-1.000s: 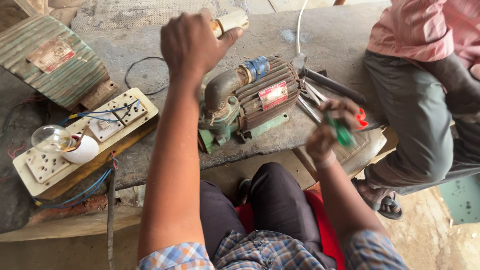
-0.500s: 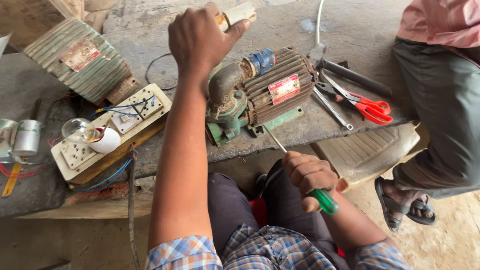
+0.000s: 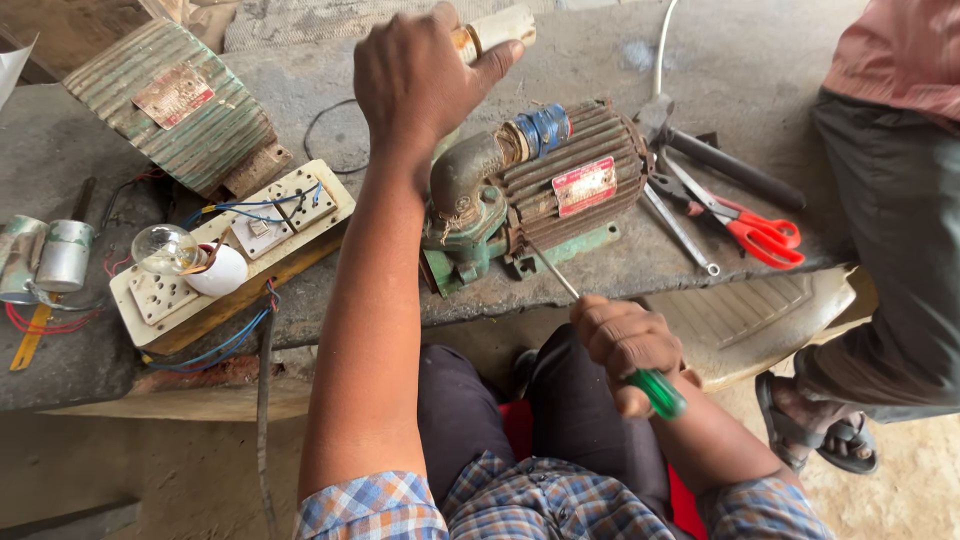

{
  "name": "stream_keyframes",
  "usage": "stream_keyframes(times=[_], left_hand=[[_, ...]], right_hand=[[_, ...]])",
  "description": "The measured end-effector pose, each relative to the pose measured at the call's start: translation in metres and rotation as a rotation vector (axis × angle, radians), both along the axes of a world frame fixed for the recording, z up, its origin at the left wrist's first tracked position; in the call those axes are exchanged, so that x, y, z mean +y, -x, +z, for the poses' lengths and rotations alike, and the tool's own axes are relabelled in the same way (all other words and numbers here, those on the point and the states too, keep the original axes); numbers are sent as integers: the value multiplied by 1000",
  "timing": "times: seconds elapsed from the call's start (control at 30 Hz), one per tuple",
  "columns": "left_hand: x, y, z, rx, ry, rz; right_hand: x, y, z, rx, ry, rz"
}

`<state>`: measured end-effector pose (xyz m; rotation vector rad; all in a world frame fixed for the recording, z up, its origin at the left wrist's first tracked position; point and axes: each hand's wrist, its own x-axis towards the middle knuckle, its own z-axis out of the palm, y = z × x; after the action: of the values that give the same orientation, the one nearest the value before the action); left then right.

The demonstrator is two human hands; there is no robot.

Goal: The person holds a white pipe fitting on a water pump motor with one hand while using a green-handled screwdriver with the other hand to unscrew and work on the motor housing. They continue loosening screws around the pump body, repositioning the screwdriver on different fasteners throughout the clip.

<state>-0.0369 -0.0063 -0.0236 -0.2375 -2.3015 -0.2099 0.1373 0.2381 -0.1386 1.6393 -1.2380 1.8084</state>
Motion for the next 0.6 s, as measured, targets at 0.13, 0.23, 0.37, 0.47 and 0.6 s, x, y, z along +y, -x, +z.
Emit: stream_keyframes(times=[0.13, 0.23, 0.37, 0.47, 0.6], left_hand=[[0, 1, -1, 9, 18, 11], [0, 0, 0, -59, -9, 18], [2, -1, 3, 11, 74, 45], [3, -3, 5, 96, 81, 9], [2, -8, 5, 62, 43, -21]], right_hand=[[5, 7, -17, 19, -55, 8], [31, 21, -32, 14, -63, -39], [110, 65, -40, -317, 336, -442], [155, 62, -49, -458, 502, -518], [140, 19, -74, -340, 191, -489]])
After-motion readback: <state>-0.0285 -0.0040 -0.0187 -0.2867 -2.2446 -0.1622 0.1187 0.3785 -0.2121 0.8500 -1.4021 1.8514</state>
